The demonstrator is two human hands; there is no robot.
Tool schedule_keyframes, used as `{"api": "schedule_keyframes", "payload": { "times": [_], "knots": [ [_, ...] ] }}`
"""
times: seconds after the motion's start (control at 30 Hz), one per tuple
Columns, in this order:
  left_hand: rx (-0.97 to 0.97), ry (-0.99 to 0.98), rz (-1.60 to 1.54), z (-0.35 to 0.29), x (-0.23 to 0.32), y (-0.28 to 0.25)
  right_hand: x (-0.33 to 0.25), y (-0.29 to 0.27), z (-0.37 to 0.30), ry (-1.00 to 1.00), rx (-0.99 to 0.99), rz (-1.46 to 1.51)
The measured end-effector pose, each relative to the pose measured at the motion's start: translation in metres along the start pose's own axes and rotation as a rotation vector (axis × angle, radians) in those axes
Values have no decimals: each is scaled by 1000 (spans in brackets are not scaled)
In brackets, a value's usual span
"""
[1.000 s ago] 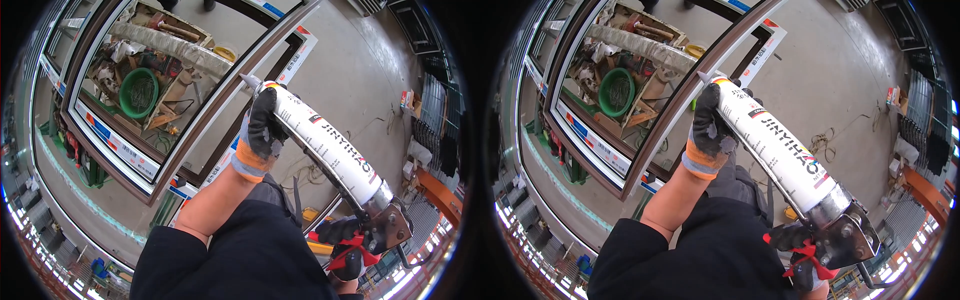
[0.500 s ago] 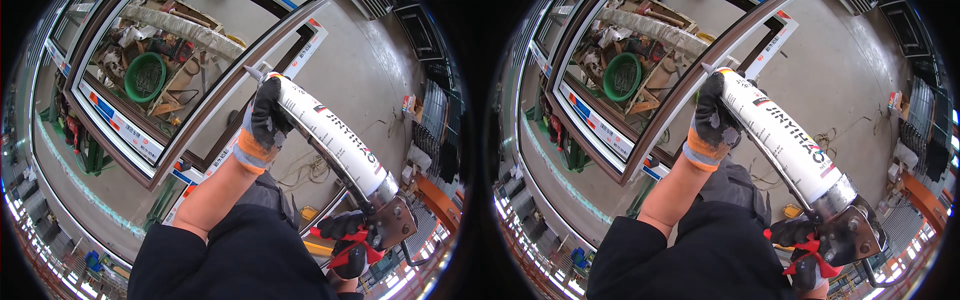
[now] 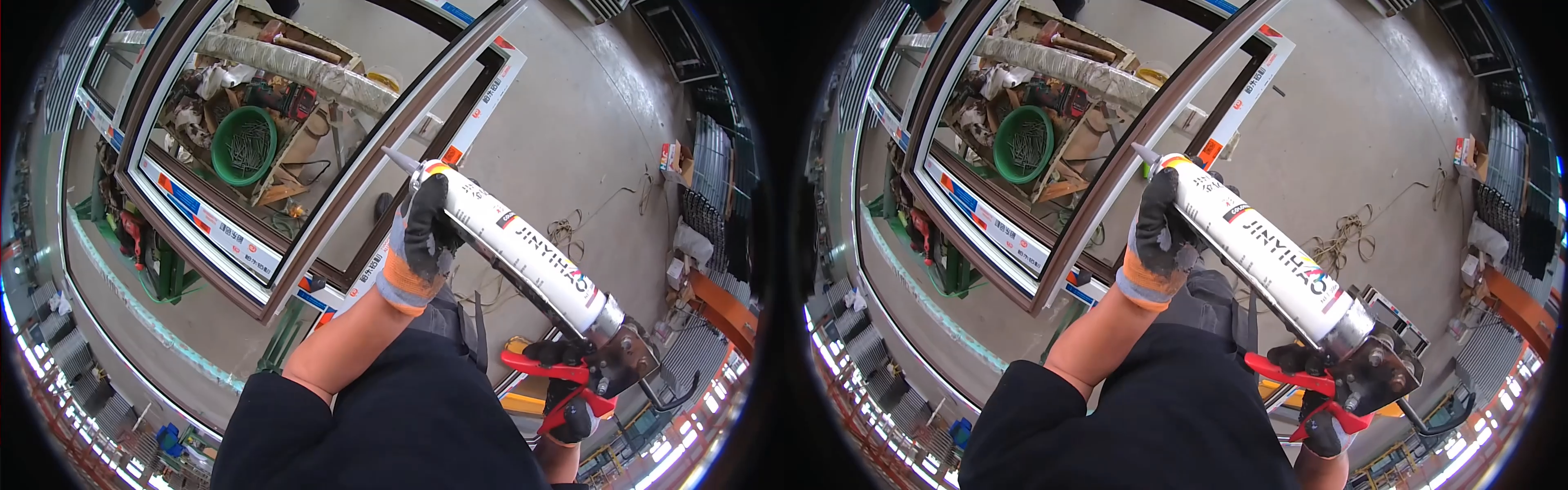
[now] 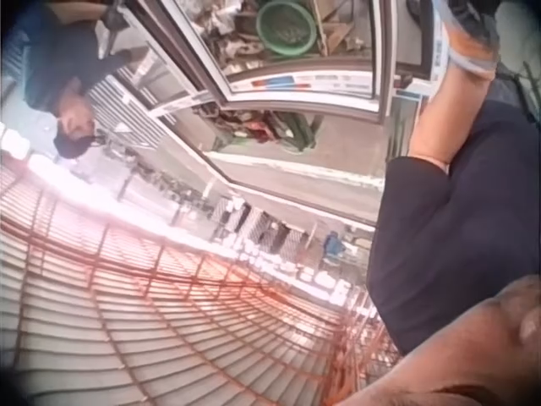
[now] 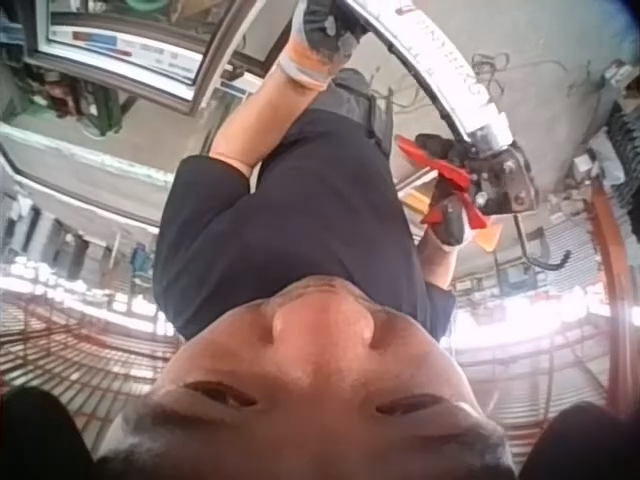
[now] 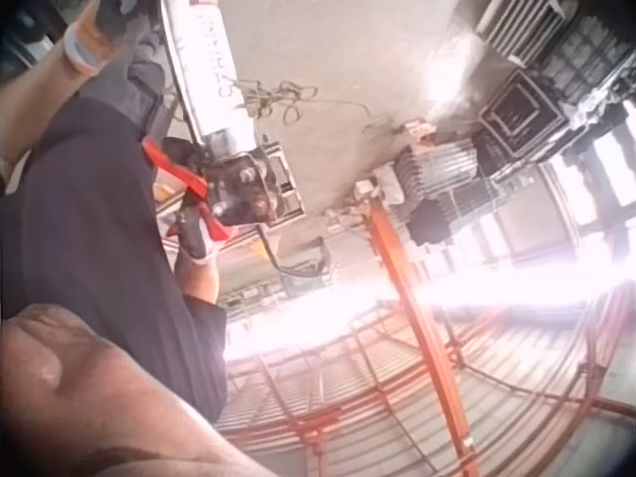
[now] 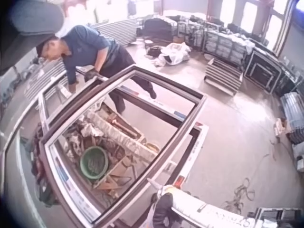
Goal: Assembling a large metal frame by applying sealant and using an electric drill.
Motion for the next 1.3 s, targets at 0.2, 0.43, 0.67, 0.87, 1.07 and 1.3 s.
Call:
{"api": "schedule_keyframes", "payload": {
  "times": [0.2,0.43,0.67,0.87,1.07,1.3],
  "knots": [
    [-75,-18,75,6,4,-3,8,5,-3,-21,-21,35],
    [-62,-65,79,13,5,-6,3,16,-2,22,30,-86],
    [-91,-65,55,16,1,1,-2,22,3,-9,59,-97],
    [-33,-67,2,21,4,14,-5,33,13,-37,-1,-25],
    [-21,-60,11,27,3,15,-3,21,12,-26,47,-89],
    [-17,-86,1,17,4,15,-10,33,18,-101,66,-75]
  ]
}}
Point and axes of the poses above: each hand's wrist, its own z-axis towards the middle knuckle, its own y-axis out of the palm, x = y × z, the point moved 1 cm from there along z, towards the middle knuckle, and after that the axes turned 5 degrees about x, right-handed, at the moved point
